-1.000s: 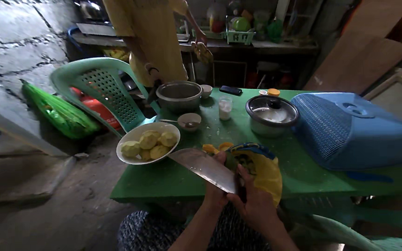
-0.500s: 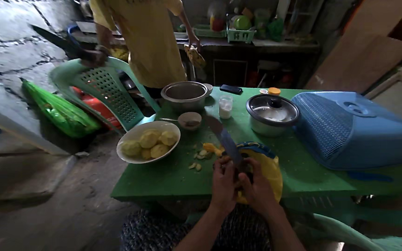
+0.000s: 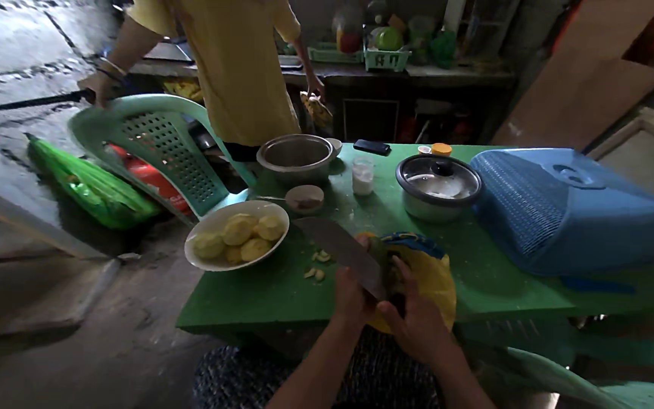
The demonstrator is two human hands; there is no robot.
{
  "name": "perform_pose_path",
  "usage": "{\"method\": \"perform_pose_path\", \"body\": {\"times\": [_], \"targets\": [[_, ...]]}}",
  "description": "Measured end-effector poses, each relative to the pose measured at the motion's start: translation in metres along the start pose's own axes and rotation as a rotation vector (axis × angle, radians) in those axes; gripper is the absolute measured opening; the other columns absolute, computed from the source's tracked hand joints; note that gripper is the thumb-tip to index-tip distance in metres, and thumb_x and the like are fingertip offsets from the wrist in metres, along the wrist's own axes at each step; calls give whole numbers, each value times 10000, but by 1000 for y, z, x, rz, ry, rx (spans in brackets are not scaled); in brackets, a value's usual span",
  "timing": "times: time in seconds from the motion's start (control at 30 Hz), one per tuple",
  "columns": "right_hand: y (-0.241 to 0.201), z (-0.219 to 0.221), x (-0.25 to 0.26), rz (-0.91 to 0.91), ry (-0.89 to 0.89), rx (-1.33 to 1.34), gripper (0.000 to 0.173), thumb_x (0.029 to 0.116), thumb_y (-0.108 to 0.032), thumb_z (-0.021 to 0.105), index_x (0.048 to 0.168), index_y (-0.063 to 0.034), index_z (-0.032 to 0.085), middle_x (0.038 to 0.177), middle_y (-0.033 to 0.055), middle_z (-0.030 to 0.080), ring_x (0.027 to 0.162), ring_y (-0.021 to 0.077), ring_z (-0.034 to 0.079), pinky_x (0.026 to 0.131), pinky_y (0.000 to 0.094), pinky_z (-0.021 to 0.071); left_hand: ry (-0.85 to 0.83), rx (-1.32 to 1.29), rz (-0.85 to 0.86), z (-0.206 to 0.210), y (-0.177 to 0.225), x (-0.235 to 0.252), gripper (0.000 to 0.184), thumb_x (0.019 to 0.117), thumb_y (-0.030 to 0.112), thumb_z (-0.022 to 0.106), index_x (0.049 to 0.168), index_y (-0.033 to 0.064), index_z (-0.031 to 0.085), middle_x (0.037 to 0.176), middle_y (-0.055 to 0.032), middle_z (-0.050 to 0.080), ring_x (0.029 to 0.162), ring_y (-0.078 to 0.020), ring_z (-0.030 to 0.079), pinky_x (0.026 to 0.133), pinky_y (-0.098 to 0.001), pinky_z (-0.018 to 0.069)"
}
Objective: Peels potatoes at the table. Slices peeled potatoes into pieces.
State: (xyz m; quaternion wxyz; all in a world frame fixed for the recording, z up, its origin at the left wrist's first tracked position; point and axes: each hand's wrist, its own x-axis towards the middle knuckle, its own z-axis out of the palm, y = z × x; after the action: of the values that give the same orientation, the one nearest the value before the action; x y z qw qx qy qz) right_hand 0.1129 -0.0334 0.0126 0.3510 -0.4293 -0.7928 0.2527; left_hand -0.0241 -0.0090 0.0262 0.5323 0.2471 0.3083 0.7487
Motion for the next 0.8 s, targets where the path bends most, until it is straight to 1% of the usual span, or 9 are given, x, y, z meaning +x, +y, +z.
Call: {"method": "perform_pose_path", "body": {"times": [0.1, 0.2, 0.27, 0.47, 0.53, 0.57, 0.67, 0.73, 0.8], "targets": [[1, 3, 0, -46, 22, -54, 890, 994, -696, 385, 1582, -32, 312, 703, 39, 658, 513, 183, 597, 456, 429, 530, 24, -9, -5, 0, -3, -2, 246, 1079, 178, 442, 1233, 13, 540, 945, -90, 690, 819, -148, 696, 714, -312, 610], [0, 3, -1, -52, 13, -77, 904, 986, -711, 375, 1584, -36, 319, 684, 48, 657, 504, 195, 598, 453, 442, 526, 37, -27, -34, -1, -4, -6, 268, 1084, 185, 434, 1286, 31, 518, 981, -81, 682, 828, -135, 686, 709, -295, 604], [1, 4, -2, -63, 26, -104, 905, 985, -715, 366, 1583, -38, 322, 693, 45, 665, 508, 198, 607, 448, 447, 529, 54, -44, -48, 0, -2, -7, 254, 1083, 198, 456, 1249, 27, 546, 960, -89, 687, 809, -142, 687, 701, -301, 604], [2, 9, 1, -81, 66, -143, 902, 986, -721, 349, 1572, -35, 343, 726, 50, 686, 510, 195, 618, 442, 440, 530, 65, -23, -20, -1, -3, -10, 274, 1066, 184, 498, 1280, 14, 518, 1005, -103, 691, 872, -155, 698, 760, -324, 612], [-2, 9, 3, -22, 47, -127, 887, 990, -699, 380, 1572, -32, 346, 739, 63, 695, 531, 215, 632, 465, 462, 532, 78, 37, 1, 0, -3, -12, 245, 1068, 152, 476, 1263, 10, 515, 984, -76, 685, 864, -122, 689, 763, -297, 603], [-4, 9, 5, 12, 41, -101, 863, 997, -671, 404, 1565, -23, 354, 750, 76, 697, 546, 230, 638, 480, 475, 534, 68, 80, 8, 0, -4, -14, 229, 1071, 119, 424, 1259, 10, 495, 975, -48, 673, 862, -95, 681, 768, -279, 598], [-2, 5, 13, 114, -37, 62, 808, 1013, -634, 420, 1574, -62, 322, 872, 91, 714, 676, 236, 678, 592, 491, 573, 96, 86, -36, 4, -6, -15, 193, 1091, 95, 341, 1193, 15, 484, 854, -36, 676, 737, -99, 690, 673, -282, 610], [1, 5, 17, 115, -59, 138, 823, 1002, -660, 422, 1577, -82, 307, 932, 89, 717, 726, 216, 689, 628, 479, 587, 69, 44, -25, 0, -8, -12, 201, 1098, 108, 328, 1183, 20, 487, 859, -43, 680, 751, -110, 695, 690, -294, 613], [2, 6, 19, 84, -53, 149, 856, 991, -682, 422, 1575, -66, 307, 956, 101, 715, 740, 214, 688, 636, 475, 588, 42, 37, 12, -4, -9, -10, 207, 1096, 104, 337, 1180, 13, 503, 871, -41, 681, 767, -104, 693, 710, -286, 610]]}}
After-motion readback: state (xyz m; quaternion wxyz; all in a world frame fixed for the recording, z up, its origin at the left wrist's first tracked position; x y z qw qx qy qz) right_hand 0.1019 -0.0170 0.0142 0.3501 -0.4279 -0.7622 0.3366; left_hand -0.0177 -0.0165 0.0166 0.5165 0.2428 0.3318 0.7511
